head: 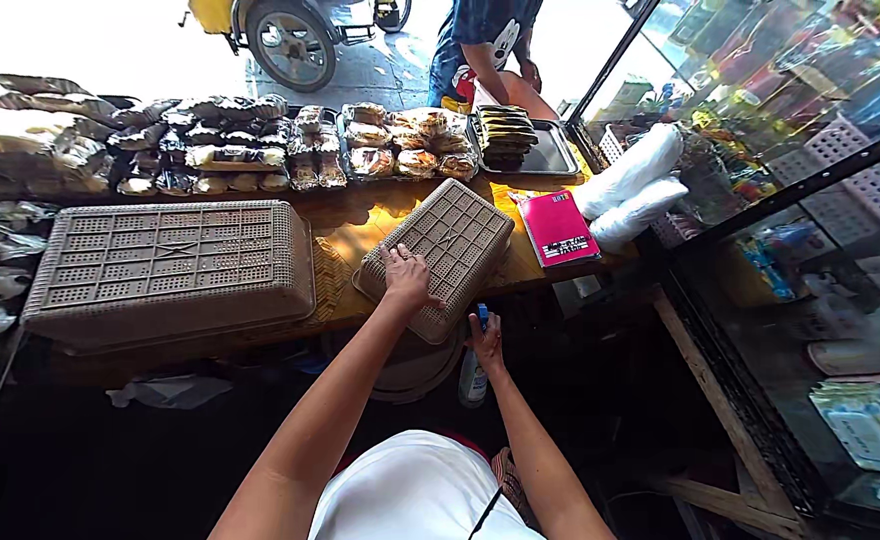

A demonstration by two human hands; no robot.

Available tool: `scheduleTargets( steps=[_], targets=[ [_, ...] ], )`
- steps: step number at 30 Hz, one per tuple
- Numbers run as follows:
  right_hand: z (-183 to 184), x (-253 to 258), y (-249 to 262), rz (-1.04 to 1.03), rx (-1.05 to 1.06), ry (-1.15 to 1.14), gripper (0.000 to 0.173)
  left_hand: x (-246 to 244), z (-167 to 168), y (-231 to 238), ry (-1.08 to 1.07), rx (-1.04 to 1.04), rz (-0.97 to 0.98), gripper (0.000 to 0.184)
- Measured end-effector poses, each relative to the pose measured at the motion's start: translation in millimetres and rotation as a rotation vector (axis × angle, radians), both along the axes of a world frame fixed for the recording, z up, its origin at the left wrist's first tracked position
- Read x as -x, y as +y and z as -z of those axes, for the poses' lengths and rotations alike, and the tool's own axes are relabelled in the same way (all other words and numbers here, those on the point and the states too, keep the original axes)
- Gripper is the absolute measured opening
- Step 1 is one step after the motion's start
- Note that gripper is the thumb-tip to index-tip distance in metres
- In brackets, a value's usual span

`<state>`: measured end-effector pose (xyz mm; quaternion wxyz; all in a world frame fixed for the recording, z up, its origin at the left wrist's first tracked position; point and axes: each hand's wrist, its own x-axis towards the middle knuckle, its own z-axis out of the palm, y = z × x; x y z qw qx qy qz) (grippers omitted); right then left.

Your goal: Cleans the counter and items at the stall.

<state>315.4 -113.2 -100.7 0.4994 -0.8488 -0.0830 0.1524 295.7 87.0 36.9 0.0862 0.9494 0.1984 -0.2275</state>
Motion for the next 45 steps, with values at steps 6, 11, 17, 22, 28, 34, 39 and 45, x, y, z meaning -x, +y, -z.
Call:
scheduleTargets(
  steps=[6,11,17,22,28,34,39,45],
  targets=[
    [-5,-16,4,0.056,0.021,-0.024,0.047,0,0,1,-0.004,0.010,-0.006,0.116],
    [-1,-28,2,0.062,0.008,-0.008,0.051,-2,-1,0,0.008,0.003,-0.011,0.119],
    [2,-34,5,0.185,-0.038,0.005,0.047,0,0,3,-0.045,0.019,-0.028,0.116],
    [10,-46,3,0.181,-0.154,0.012,0.051,4,2,0,-0.089,0.053,-0.025,0.111],
    [-3,-55,11,0.177,-0.097,0.004,0.047,2,5,2,-0.087,0.052,-0.029,0.111],
    [-1,-70,11,0.178,-0.099,-0.029,0.052,1,6,2,-0.059,0.048,-0.039,0.112],
    [-4,-82,14,0.190,-0.081,-0.038,0.051,0,3,2,-0.037,0.051,-0.037,0.112],
    [-7,-89,14,0.201,-0.110,-0.051,0.047,1,6,2,-0.064,0.047,-0.040,0.113]
  ],
)
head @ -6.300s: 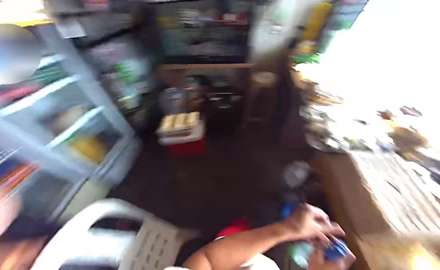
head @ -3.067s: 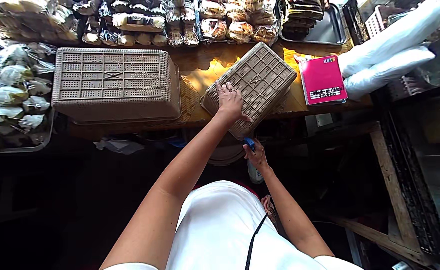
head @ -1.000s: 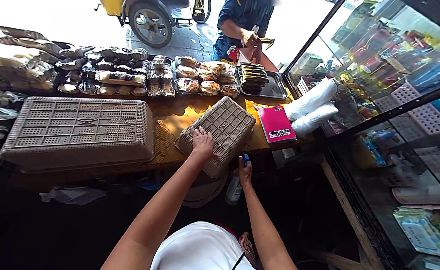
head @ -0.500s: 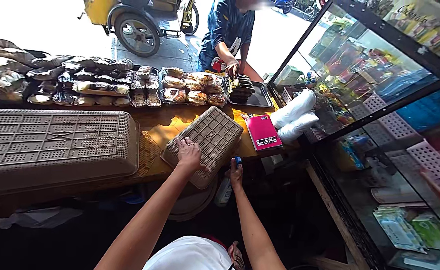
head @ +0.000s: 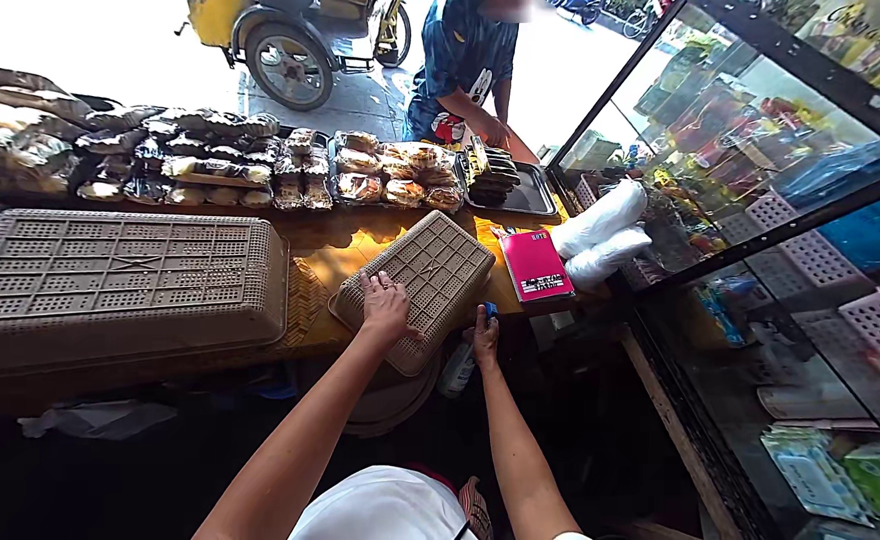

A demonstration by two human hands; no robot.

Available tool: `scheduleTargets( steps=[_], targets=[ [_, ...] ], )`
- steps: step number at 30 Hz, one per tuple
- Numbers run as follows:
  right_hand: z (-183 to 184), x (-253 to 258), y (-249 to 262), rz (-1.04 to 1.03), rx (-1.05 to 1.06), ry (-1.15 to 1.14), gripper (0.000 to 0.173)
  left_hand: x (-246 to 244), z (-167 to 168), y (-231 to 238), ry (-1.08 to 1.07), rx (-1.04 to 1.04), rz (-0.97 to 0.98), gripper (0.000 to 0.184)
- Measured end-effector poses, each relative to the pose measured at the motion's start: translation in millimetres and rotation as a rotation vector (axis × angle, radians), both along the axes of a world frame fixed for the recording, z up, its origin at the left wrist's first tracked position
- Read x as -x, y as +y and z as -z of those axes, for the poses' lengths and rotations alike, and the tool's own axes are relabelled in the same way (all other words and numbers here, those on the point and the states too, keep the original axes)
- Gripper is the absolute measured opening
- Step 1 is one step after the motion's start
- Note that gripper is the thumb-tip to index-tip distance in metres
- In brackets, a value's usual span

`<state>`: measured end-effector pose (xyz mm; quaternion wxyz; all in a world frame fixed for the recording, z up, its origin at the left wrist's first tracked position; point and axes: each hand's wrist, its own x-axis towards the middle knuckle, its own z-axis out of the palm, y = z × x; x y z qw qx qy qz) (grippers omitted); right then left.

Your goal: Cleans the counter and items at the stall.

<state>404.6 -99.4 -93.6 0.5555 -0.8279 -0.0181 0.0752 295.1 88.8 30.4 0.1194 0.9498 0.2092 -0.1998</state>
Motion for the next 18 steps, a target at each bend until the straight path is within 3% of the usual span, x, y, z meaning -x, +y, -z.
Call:
scheduleTargets(
  steps=[9,14,18],
  targets=[
    [-3,-14,-3,0.001,0.049,0.052,0.047,-1,0,0,-0.018,0.022,-0.021,0.110],
    [4,-26,-3,-0.024,-0.055,0.023,0.045,-2,-1,1,0.015,0.007,-0.013,0.110],
    [1,-35,-3,-0.026,0.017,0.043,0.048,-1,-2,1,0.024,0.006,-0.016,0.110]
  ],
)
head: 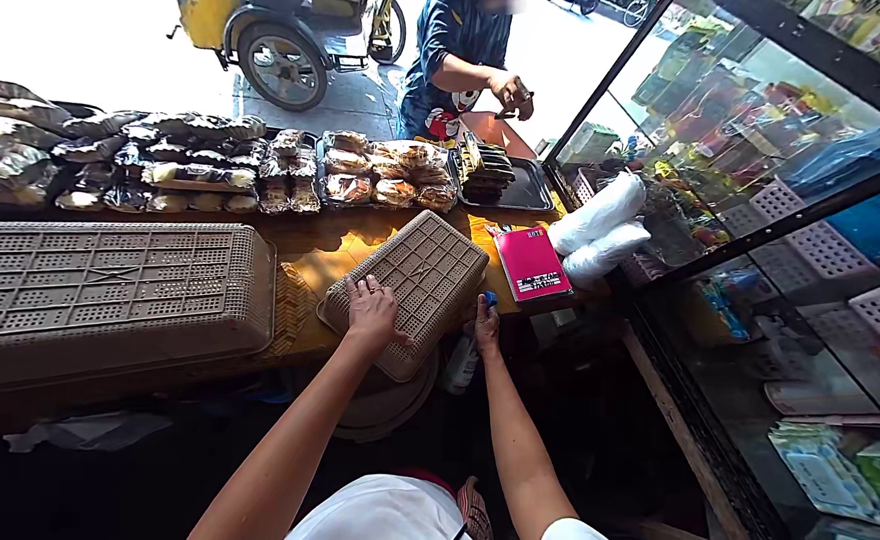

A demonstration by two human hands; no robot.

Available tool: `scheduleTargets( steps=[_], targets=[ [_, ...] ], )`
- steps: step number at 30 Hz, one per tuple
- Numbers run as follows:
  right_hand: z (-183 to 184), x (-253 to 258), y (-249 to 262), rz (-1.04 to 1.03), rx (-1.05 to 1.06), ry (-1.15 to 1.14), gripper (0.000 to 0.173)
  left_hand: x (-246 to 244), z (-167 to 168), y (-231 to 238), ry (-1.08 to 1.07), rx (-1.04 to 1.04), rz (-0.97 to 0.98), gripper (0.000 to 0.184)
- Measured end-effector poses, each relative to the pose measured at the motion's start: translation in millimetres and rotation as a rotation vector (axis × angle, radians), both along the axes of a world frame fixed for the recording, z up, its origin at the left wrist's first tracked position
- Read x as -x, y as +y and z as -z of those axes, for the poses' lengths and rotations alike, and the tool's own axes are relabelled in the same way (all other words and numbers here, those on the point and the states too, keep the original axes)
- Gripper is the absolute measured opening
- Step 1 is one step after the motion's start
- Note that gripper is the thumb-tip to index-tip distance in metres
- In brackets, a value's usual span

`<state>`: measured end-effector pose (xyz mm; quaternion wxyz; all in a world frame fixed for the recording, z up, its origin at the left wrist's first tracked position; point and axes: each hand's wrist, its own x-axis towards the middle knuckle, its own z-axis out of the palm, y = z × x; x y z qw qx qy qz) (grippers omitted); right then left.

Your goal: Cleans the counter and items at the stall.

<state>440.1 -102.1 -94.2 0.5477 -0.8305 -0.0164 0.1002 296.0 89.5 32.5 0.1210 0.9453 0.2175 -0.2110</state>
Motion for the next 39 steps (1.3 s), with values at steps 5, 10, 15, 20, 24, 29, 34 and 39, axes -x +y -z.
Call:
scheduleTargets(
  steps=[5,10,15,20,24,29,34,39],
  targets=[
    [-2,-6,-1,0.020,-0.007,0.031,0.052,-7,-18,-10,-0.006,0.047,-0.053,0.111],
    [-9,5,-17,-0.036,-0.230,0.055,0.050,-39,12,-55,-0.200,0.131,-0.054,0.126],
    [-28,20,-50,0.022,-0.406,0.123,0.042,-46,13,-46,-0.026,-0.016,0.111,0.106],
    [-23,26,-97,0.015,-0.415,0.078,0.036,-38,20,-17,-0.055,-0.088,0.232,0.106],
    [-10,38,-124,0.005,-0.374,0.065,0.034,-17,34,3,-0.191,-0.102,0.385,0.107],
    [-2,57,-137,0.040,-0.410,0.096,0.036,-3,13,7,-0.029,-0.063,0.542,0.107],
    [8,75,-123,-0.026,-0.414,0.158,0.033,-4,2,51,-0.094,-0.040,0.639,0.090],
    [21,79,-102,-0.203,-0.241,0.054,0.041,-18,-11,46,-0.117,-0.005,0.499,0.065]
  ],
)
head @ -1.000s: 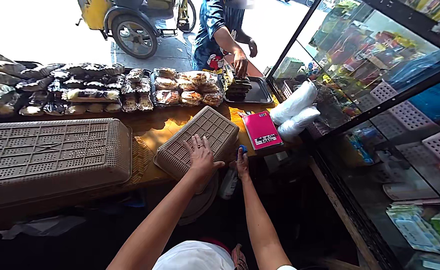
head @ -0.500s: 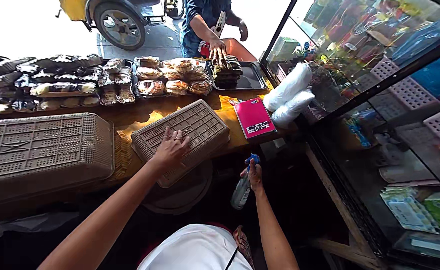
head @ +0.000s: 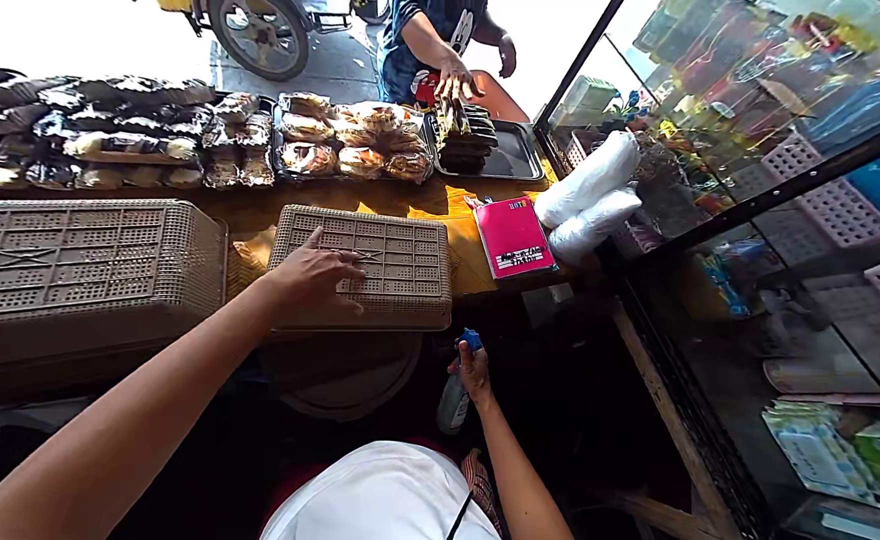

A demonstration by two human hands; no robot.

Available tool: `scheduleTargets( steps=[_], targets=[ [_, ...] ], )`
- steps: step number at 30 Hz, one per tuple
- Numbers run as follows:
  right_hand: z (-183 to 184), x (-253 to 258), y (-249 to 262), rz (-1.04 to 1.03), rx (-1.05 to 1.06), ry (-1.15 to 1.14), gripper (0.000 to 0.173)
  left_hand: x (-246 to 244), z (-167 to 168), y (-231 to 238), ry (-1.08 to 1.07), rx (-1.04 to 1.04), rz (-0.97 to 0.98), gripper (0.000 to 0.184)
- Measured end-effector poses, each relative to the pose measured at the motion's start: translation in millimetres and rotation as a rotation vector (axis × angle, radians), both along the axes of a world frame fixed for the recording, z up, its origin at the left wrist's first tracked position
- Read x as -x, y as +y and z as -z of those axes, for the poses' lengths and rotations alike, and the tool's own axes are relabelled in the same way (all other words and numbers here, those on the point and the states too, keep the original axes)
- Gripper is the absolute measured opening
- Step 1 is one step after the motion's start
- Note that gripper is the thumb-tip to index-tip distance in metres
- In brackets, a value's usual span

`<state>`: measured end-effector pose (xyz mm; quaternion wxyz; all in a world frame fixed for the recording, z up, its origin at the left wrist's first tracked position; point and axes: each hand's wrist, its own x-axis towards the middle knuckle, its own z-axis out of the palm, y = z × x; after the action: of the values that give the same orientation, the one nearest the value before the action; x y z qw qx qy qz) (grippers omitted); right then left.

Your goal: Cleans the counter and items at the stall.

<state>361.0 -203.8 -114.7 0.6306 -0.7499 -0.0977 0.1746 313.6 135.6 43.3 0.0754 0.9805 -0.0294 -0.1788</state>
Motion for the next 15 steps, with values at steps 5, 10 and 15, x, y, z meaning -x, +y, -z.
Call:
scheduleTargets(
  steps=[5,10,15],
  targets=[
    [11,10,10,-0.030,0.068,-0.064,0.046,-43,8,-48,-0.197,0.164,-0.378,0.091],
    [10,14,15,-0.015,0.097,-0.005,0.040,-68,24,-64,0.056,0.265,-0.521,0.102],
    [4,14,21,0.078,0.152,0.029,0.033,-70,22,-62,0.078,0.260,-0.523,0.098]
  ],
)
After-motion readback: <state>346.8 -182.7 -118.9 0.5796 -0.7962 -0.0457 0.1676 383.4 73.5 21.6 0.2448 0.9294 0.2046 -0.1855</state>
